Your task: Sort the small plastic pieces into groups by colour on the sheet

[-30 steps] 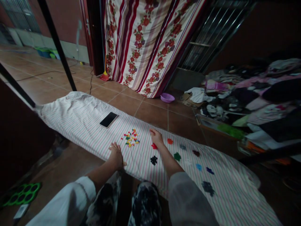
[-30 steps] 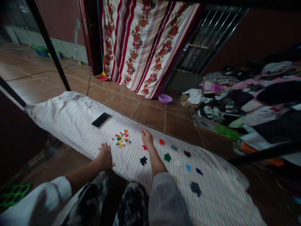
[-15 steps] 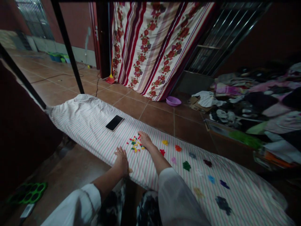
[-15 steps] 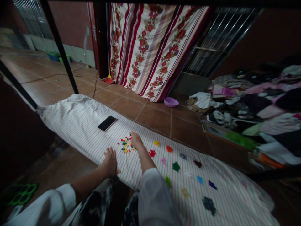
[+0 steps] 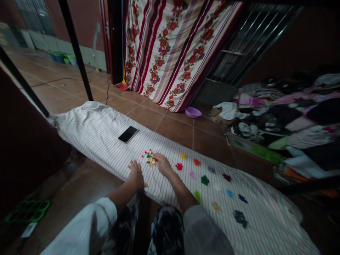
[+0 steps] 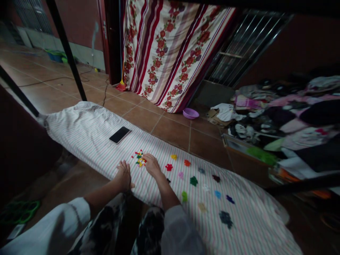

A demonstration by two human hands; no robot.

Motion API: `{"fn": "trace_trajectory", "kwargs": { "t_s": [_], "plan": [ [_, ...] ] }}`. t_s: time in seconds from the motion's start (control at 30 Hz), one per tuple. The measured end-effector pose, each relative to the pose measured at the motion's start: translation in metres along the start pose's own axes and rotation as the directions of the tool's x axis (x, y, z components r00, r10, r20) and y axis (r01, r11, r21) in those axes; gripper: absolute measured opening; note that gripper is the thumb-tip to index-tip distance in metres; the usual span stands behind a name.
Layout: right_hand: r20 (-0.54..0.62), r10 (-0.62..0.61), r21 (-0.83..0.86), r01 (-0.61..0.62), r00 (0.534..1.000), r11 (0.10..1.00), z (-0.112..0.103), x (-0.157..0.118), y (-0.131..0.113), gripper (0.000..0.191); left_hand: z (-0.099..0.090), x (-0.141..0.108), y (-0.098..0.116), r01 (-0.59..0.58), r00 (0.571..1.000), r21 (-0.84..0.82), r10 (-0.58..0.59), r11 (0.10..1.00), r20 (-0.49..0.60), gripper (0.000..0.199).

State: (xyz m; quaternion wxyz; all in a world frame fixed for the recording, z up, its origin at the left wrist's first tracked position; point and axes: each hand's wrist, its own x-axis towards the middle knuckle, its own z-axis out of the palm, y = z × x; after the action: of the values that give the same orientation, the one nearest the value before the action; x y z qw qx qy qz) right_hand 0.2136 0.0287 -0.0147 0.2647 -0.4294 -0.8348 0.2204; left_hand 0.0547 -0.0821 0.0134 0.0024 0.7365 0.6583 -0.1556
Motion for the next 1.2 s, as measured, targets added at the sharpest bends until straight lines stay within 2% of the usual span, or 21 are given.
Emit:
{"fn": "trace_trajectory", "kwargs": {
  "t_s": [0.1, 0.2, 0.3, 0.37, 0.4, 0.53, 0.67, 0.77, 0.87, 0.97, 1.03, 1.2],
  "plan": [
    [-0.082, -0.021, 0.086, 0.028, 0.996, 0.996, 0.003, -0.012, -0.006, 0.047, -0.002, -0.002, 0.0, 0.003, 1.0, 0.008, -0.003, 1.0, 0.015, 0.095],
    [-0.192, 0.081, 0.134, -0.056, 0.978, 0.989, 0.005, -0.02, -0.014, 0.044, -0.001, -0.004, -0.001, 0.005, 1.0, -0.027, -0.005, 1.0, -0.017, 0.095],
    [-0.355, 0.278, 0.142, -0.242, 0.893, 0.96, 0.008, -0.026, -0.019, 0.042, 0.004, -0.004, -0.003, -0.015, 0.997, -0.092, 0.009, 0.996, -0.072, 0.097],
    [-0.422, 0.35, 0.156, -0.313, 0.836, 0.937, 0.013, -0.03, -0.019, 0.044, 0.007, -0.004, -0.004, -0.023, 0.997, -0.103, 0.015, 0.994, -0.075, 0.097],
    [-0.434, 0.364, 0.166, -0.324, 0.824, 0.931, 0.016, -0.031, -0.019, 0.045, 0.008, -0.003, -0.004, -0.022, 0.997, -0.101, 0.014, 0.995, -0.075, 0.097],
    [-0.416, 0.38, 0.184, -0.332, 0.827, 0.925, 0.028, -0.03, -0.012, 0.049, 0.012, -0.002, -0.007, -0.036, 0.998, -0.039, 0.034, 0.999, -0.061, 0.097],
    [-0.341, 0.415, 0.185, -0.373, 0.844, 0.909, 0.029, -0.018, -0.004, 0.055, 0.017, -0.004, -0.01, -0.037, 0.997, -0.022, 0.036, 0.999, -0.063, 0.098],
    [-0.314, 0.466, 0.226, -0.411, 0.827, 0.883, 0.026, -0.012, 0.005, 0.057, 0.019, -0.007, -0.014, -0.035, 0.996, -0.05, 0.031, 0.998, -0.085, 0.098],
    [-0.301, 0.495, 0.258, -0.43, 0.815, 0.865, 0.024, -0.014, 0.01, 0.056, 0.02, -0.011, -0.019, -0.034, 0.998, -0.091, 0.029, 0.995, -0.058, 0.098],
    [-0.295, 0.485, 0.275, -0.413, 0.824, 0.868, 0.022, -0.022, 0.01, 0.054, 0.021, -0.014, -0.022, 0.032, 0.997, -0.167, -0.045, 0.985, -0.07, 0.082],
    [-0.286, 0.488, 0.281, -0.415, 0.824, 0.865, 0.02, -0.027, 0.006, 0.054, 0.023, -0.011, -0.021, 0.058, 0.988, -0.196, -0.084, 0.979, -0.127, 0.075],
    [-0.278, 0.519, 0.221, -0.472, 0.809, 0.854, 0.014, -0.032, -0.005, 0.052, 0.025, 0.017, -0.01, 0.135, 0.968, -0.185, -0.17, 0.973, -0.186, 0.087]
  ]
}}
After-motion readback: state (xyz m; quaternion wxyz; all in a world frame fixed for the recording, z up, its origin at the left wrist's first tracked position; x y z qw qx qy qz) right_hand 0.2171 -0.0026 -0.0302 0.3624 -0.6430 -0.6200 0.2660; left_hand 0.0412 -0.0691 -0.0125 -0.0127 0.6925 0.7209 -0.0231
